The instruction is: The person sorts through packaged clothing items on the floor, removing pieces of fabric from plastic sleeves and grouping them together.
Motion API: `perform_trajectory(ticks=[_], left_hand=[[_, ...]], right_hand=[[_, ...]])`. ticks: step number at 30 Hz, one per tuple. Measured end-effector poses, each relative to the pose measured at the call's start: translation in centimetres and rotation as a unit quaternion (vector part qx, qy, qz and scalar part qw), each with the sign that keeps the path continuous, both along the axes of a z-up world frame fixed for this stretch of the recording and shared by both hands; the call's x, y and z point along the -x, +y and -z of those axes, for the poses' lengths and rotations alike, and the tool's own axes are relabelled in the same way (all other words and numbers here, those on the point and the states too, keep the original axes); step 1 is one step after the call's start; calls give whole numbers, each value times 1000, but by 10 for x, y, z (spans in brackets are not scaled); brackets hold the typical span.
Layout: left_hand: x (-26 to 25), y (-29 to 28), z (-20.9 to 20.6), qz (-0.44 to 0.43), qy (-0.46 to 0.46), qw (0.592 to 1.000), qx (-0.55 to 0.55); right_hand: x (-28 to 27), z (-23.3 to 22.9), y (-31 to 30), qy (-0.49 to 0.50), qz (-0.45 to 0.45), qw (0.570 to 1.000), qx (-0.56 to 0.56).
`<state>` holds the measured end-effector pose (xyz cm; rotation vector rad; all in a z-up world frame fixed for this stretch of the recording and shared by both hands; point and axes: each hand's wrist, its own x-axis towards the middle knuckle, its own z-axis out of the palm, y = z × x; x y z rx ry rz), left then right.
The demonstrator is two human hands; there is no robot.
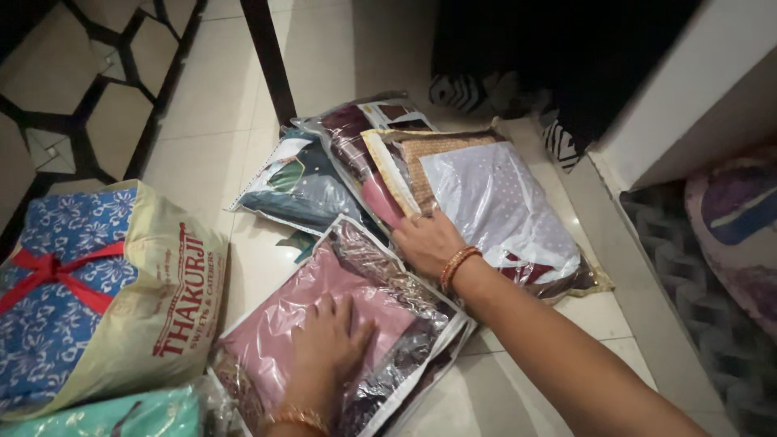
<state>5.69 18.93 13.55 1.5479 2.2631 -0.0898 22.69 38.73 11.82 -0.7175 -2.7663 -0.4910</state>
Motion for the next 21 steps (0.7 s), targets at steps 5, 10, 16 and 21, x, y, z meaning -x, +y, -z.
perform_trajectory(ticks=[5, 10, 16, 21], left_hand=[[40, 97, -16, 1, -34, 999, 4], [24, 177, 41, -157, -241, 906, -312], [-39, 176, 94, -252, -326, 861, -300], [-49, 179, 68, -279, -247, 901, -220]], right_hand=[[-32, -12, 8, 84, 18, 996, 20], [-43, -28, 19, 105, 109, 988, 39], [-46, -14, 23, 157, 198, 954, 162], [-37, -6, 17, 189, 183, 948, 178]])
